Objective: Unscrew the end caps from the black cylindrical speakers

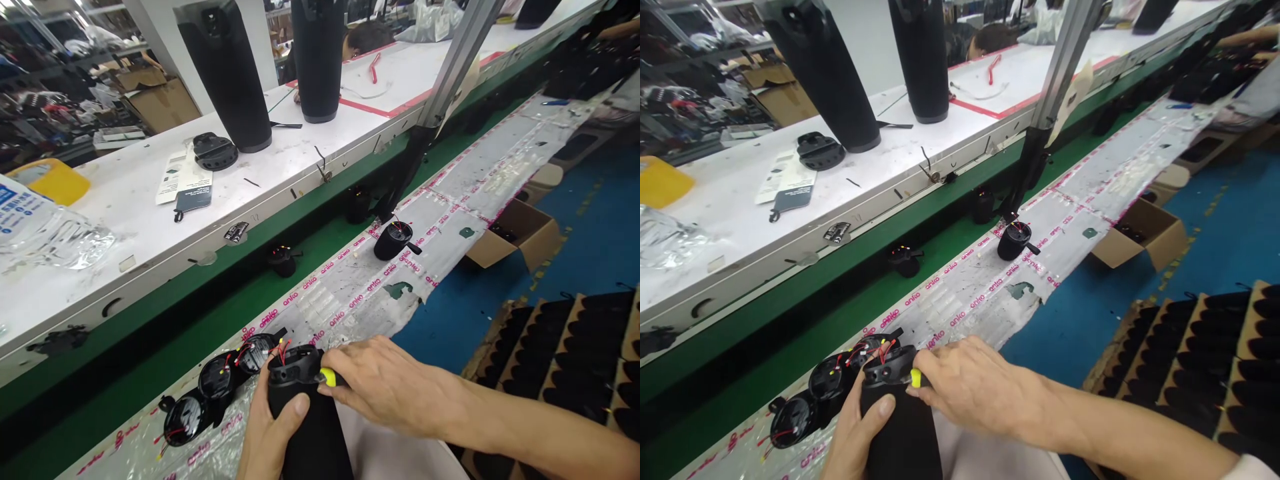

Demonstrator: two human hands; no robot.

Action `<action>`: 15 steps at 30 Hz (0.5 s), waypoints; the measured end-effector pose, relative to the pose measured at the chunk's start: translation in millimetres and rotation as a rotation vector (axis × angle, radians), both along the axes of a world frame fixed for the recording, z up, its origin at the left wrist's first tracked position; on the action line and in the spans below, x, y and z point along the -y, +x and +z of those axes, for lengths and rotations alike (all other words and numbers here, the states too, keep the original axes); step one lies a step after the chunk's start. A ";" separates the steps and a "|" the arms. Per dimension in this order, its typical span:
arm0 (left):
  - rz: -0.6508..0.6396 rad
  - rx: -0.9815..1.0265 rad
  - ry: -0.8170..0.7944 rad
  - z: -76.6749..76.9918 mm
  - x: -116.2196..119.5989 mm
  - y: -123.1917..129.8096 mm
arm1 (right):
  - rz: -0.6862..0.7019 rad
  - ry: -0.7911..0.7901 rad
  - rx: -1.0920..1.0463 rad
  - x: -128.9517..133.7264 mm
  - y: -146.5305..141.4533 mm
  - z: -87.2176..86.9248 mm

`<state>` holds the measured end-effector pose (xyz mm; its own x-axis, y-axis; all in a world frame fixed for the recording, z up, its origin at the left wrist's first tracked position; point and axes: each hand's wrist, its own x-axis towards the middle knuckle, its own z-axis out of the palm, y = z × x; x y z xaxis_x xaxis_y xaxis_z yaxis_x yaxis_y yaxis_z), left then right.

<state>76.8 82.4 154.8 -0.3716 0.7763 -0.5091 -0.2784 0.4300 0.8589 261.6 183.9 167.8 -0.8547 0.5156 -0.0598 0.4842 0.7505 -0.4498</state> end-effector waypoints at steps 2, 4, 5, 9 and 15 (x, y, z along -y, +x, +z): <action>0.000 -0.051 -0.018 -0.2 -2.2 0.6 | 0.080 0.092 0.066 -7.4 -3.8 5.5; 0.006 -0.114 -0.028 0.8 -2.9 0.8 | 0.132 0.153 0.094 -11.2 -5.8 8.2; 0.004 -0.143 -0.021 1.5 -2.8 0.7 | 0.150 0.171 0.097 -11.8 -6.2 8.6; -0.030 -0.175 0.042 3.2 -0.4 -1.3 | 0.185 0.200 0.086 -9.9 -5.8 8.8; -0.031 -0.150 0.024 1.0 0.2 -2.2 | 0.171 0.160 0.114 -11.5 -6.8 9.3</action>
